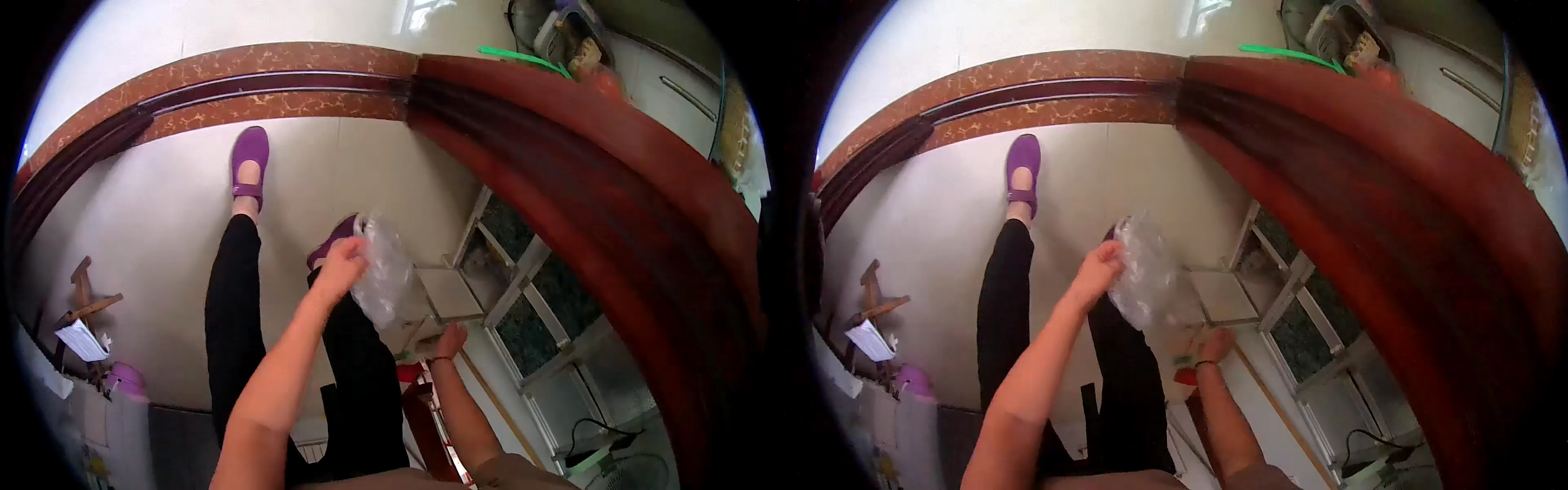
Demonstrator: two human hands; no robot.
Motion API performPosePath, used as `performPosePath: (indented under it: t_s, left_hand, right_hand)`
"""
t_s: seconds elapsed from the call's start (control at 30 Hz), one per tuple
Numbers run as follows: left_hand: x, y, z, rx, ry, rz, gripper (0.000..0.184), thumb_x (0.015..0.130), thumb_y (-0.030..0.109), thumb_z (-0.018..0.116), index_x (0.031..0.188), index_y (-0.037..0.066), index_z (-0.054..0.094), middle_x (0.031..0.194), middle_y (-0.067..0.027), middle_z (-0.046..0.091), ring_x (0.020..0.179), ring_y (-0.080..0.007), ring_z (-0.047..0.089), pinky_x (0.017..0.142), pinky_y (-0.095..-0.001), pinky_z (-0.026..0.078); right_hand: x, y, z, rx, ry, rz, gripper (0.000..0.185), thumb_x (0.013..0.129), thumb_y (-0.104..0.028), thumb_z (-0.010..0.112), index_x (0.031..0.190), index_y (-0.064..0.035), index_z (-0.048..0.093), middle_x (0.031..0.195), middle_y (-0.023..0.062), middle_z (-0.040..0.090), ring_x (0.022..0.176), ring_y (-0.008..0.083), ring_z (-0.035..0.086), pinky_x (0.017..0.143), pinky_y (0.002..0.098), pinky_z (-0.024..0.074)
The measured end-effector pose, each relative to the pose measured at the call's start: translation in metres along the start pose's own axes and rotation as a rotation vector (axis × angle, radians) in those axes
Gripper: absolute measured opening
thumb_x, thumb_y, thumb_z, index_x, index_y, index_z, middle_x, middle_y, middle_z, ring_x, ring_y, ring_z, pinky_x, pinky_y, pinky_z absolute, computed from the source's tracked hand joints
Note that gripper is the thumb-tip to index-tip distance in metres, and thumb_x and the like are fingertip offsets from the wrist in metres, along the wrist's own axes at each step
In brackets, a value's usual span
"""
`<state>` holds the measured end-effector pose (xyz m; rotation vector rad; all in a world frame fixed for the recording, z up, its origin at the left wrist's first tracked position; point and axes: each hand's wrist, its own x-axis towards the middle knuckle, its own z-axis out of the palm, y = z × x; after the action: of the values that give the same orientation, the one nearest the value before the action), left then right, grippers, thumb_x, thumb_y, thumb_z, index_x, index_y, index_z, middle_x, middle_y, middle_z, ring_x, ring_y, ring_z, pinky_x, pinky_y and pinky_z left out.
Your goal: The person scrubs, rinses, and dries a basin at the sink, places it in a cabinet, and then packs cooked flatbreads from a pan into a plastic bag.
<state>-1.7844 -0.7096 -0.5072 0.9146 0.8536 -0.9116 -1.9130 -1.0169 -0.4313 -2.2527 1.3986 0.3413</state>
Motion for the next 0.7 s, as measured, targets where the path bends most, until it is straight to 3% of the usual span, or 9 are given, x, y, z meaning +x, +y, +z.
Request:
performPosePath:
  t_s: [0.07, 0.17, 0.23, 0.3, 0.37, 0.43, 0.53, 0.6, 0.7]
  left_hand:
    - [-0.007, 0.020, -0.018, -0.135, 0.049, 0.082, 0.044, 0.074, -0.002, 0.052, 0.118, -0.001, 0.049, 0.105, -0.0065, 0.059, 0.094, -0.0137, 0.054, 0.082, -0.0266, 0.043]
    - [-0.028, 0.053, -0.049, -0.139, 0.116, 0.203, 0.051, 0.073, -0.002, 0.055, 0.123, 0.001, 0.043, 0.106, -0.0063, 0.058, 0.097, -0.0141, 0.053, 0.085, -0.0277, 0.042]
    - [-0.043, 0.073, -0.055, -0.113, 0.143, 0.259, 0.056, 0.073, -0.001, 0.057, 0.126, 0.002, 0.040, 0.104, -0.0062, 0.058, 0.096, -0.0144, 0.053, 0.084, -0.0285, 0.042]
    - [-0.063, 0.092, -0.059, 0.045, 0.318, 0.263, 0.063, 0.071, -0.005, 0.060, 0.129, 0.005, 0.038, 0.106, -0.0069, 0.055, 0.100, -0.0170, 0.053, 0.088, -0.0301, 0.042]
    - [-0.078, 0.100, -0.059, 0.043, 0.347, 0.331, 0.065, 0.072, -0.003, 0.061, 0.131, 0.006, 0.037, 0.103, -0.0065, 0.054, 0.097, -0.0166, 0.053, 0.087, -0.0299, 0.042]
    - [-0.090, 0.112, -0.065, 0.048, 0.386, 0.422, 0.066, 0.072, -0.001, 0.063, 0.132, 0.006, 0.035, 0.100, -0.0061, 0.053, 0.094, -0.0161, 0.052, 0.087, -0.0296, 0.041]
    - [-0.110, 0.126, -0.070, 0.120, 0.392, 0.465, 0.067, 0.074, 0.001, 0.062, 0.134, 0.007, 0.034, 0.092, -0.0037, 0.051, 0.087, -0.0146, 0.050, 0.085, -0.0279, 0.040]
    - [-0.110, 0.123, -0.079, 0.108, 0.408, 0.497, 0.066, 0.074, 0.002, 0.063, 0.133, 0.007, 0.035, 0.089, -0.0027, 0.049, 0.084, -0.0128, 0.048, 0.081, -0.0262, 0.041]
    - [-0.115, 0.123, -0.084, 0.102, 0.447, 0.528, 0.059, 0.075, 0.002, 0.062, 0.130, 0.007, 0.040, 0.085, -0.0010, 0.046, 0.079, -0.0105, 0.046, 0.077, -0.0235, 0.041]
  right_hand:
    - [0.046, 0.063, -0.012, 0.368, -0.108, 0.701, 0.041, 0.083, -0.025, 0.059, 0.116, -0.0024, 0.049, 0.097, 0.0090, 0.053, 0.093, 0.0237, 0.051, 0.086, 0.0361, 0.0422]
    - [0.034, -0.048, 0.012, 0.705, -0.106, 1.083, 0.035, 0.085, -0.034, 0.054, 0.104, -0.0052, 0.051, 0.092, 0.0079, 0.052, 0.088, 0.0222, 0.051, 0.083, 0.0354, 0.0432]
    - [0.115, 0.057, 0.017, 0.907, -0.134, 0.785, 0.026, 0.086, -0.035, 0.051, 0.087, -0.0094, 0.050, 0.081, 0.0058, 0.049, 0.075, 0.0214, 0.049, 0.075, 0.0366, 0.0428]
    - [0.136, -0.006, 0.014, 0.991, -0.170, 0.738, 0.018, 0.086, -0.028, 0.051, 0.078, -0.0124, 0.046, 0.072, 0.0047, 0.046, 0.067, 0.0220, 0.046, 0.068, 0.0398, 0.0394]
    - [0.191, -0.013, -0.012, 0.950, -0.687, 0.392, 0.014, 0.084, -0.023, 0.051, 0.076, -0.0134, 0.044, 0.067, 0.0034, 0.041, 0.062, 0.0207, 0.041, 0.067, 0.0413, 0.0354]
    - [0.210, -0.065, -0.017, 0.607, -0.090, 0.490, 0.020, 0.083, -0.020, 0.051, 0.068, -0.0127, 0.040, 0.065, 0.0013, 0.040, 0.059, 0.0195, 0.039, 0.074, 0.0412, 0.0359]
    - [0.260, -0.059, -0.042, 0.390, -0.153, 0.518, 0.023, 0.084, -0.020, 0.048, 0.063, -0.0138, 0.040, 0.064, 0.0027, 0.037, 0.059, 0.0198, 0.038, 0.084, 0.0415, 0.0363]
    - [0.279, -0.031, -0.044, 0.316, -0.345, 0.371, 0.020, 0.085, -0.022, 0.047, 0.070, -0.0104, 0.055, 0.073, 0.0089, 0.050, 0.071, 0.0219, 0.049, 0.090, 0.0424, 0.0386]
    - [0.241, -0.036, -0.021, 0.021, -0.382, 0.316, 0.014, 0.086, -0.018, 0.050, 0.082, -0.0071, 0.057, 0.078, 0.0083, 0.055, 0.072, 0.0213, 0.054, 0.080, 0.0391, 0.0434]
